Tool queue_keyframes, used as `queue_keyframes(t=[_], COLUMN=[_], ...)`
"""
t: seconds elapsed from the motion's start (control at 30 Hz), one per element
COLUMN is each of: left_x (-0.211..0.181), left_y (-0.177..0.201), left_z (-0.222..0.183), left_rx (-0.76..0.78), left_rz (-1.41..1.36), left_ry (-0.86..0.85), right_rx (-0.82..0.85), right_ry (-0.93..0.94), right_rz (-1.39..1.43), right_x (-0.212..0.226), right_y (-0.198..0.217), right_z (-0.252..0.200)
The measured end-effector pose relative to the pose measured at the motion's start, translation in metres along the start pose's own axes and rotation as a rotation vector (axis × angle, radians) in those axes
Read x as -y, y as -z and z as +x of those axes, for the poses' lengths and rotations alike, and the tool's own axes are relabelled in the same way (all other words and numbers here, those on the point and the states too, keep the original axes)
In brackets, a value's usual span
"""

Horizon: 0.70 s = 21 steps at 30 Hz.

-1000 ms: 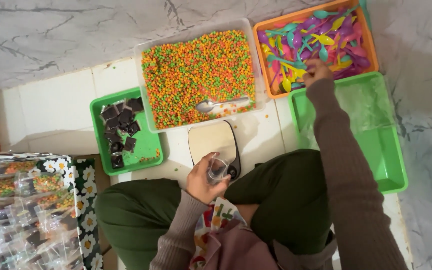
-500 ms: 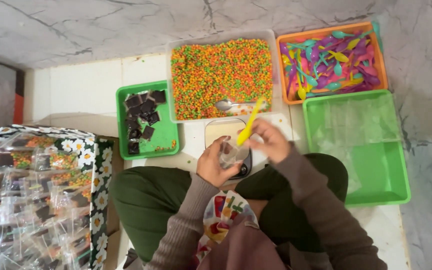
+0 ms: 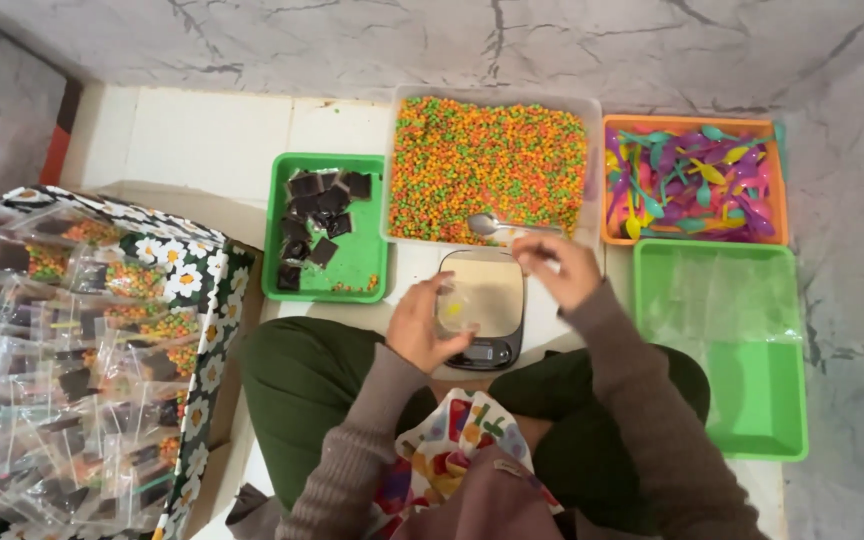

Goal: Packaging small portions of colorful candies and chocolate pieces into plastic bags using a spoon and a digital scale.

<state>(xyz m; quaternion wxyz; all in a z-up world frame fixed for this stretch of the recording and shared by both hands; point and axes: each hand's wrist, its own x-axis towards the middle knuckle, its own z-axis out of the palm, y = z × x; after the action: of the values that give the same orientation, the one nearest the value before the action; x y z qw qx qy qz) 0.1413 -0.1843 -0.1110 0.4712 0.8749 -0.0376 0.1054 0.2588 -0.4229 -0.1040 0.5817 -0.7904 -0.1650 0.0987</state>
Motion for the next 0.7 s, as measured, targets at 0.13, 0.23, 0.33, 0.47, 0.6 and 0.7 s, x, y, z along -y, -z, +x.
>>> queue_keyframes(t=[0.13,0.23,0.33,0.47,0.6,0.7], left_x=[0.04,0.077,0.1,0.109,0.114,0.115], left_y=[0.022,0.027,0.019,0.017,0.014,0.013], left_z=[-0.001,-0.004,-0.007,-0.005,-0.002,-0.002], left_rx=[-0.113,-0.163,-0.184,-0.183,-0.203,-0.222], left_rz=[-0.006,0.0,-0.023,-0.053,-0.089,-0.095], left_ry=[-0.08,-0.092,-0.067,-0.05,-0.027,-0.016], right_rx=[0.112,0.247,0.308,0.445,0.595,0.654], right_ry=[-0.321,-0.549,-0.691,-0.765,-0.751,-0.703], right_rz=[-0.312,-0.649,-0.993,-1.125,-1.133,-1.187], right_x=[-0.112,-0.206,-0.237,-0.275,-0.284,-0.246], right_y=[0.018,0.021,0.019,0.013,0.02,0.026], right_z=[0.048,0.08,0.092,0.103,0.112,0.116])
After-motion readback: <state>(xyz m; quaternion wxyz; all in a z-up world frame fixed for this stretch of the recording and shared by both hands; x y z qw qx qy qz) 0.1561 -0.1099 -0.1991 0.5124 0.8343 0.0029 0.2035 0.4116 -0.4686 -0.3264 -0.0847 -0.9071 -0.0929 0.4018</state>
